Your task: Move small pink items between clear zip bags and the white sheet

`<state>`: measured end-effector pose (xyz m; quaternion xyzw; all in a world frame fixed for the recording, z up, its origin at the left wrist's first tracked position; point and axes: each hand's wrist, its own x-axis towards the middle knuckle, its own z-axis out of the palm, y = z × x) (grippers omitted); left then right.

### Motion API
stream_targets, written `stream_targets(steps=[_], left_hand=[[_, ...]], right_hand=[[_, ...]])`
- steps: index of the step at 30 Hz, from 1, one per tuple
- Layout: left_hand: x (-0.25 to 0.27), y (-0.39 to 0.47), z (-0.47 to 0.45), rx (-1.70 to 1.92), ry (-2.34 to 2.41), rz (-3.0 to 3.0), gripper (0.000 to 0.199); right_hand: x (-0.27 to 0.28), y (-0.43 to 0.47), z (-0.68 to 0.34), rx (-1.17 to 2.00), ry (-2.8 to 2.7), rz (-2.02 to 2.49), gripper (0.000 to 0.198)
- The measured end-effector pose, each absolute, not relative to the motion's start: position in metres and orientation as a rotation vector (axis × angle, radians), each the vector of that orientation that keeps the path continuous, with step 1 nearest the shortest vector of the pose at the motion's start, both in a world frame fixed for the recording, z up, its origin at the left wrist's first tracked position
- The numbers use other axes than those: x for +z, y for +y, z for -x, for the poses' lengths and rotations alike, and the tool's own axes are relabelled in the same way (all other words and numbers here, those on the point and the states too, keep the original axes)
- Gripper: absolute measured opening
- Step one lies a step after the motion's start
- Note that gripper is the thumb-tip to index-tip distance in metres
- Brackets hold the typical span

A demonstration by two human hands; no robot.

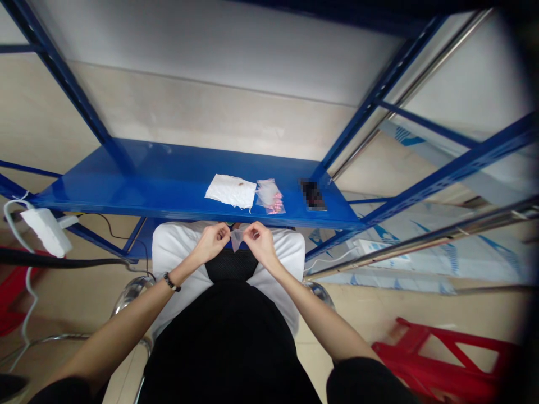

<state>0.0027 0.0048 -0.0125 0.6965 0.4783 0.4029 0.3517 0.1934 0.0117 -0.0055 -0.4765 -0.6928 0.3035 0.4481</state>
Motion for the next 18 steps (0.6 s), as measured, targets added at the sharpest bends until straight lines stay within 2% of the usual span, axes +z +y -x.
stream_targets(steps=[5,6,9,10,11,15,18], left_hand=[[-0.001,-0.001,-0.006,1.124,1.093,-1.868,0.010],[0.002,-0.004,-0.007,1.151,1.035,-1.878,0.017],[0.001,-0.009,-0.012,1.122,0.987,-1.953,0.078],[-0.001,-0.010,-0.014,1.113,1.014,-1.975,0.087],[-0.004,-0.010,-0.016,1.100,1.052,-1.995,0.085],[-0.012,-0.005,-0.018,1.171,1.179,-2.014,0.047],[-0.011,0.000,-0.016,1.261,1.224,-1.928,0.040]], right_hand=[[0.003,0.002,-0.188,0.832,-1.792,1.109,0.002],[0.004,0.002,-0.188,0.902,-1.766,1.076,0.001],[0.006,0.006,-0.191,1.138,-1.658,0.968,0.007],[0.006,0.008,-0.192,1.194,-1.629,0.938,0.010],[0.006,0.011,-0.193,1.230,-1.609,0.916,0.012],[0.006,0.019,-0.192,1.267,-1.559,0.871,0.019],[0.012,0.034,-0.190,1.264,-1.564,0.852,0.020]])
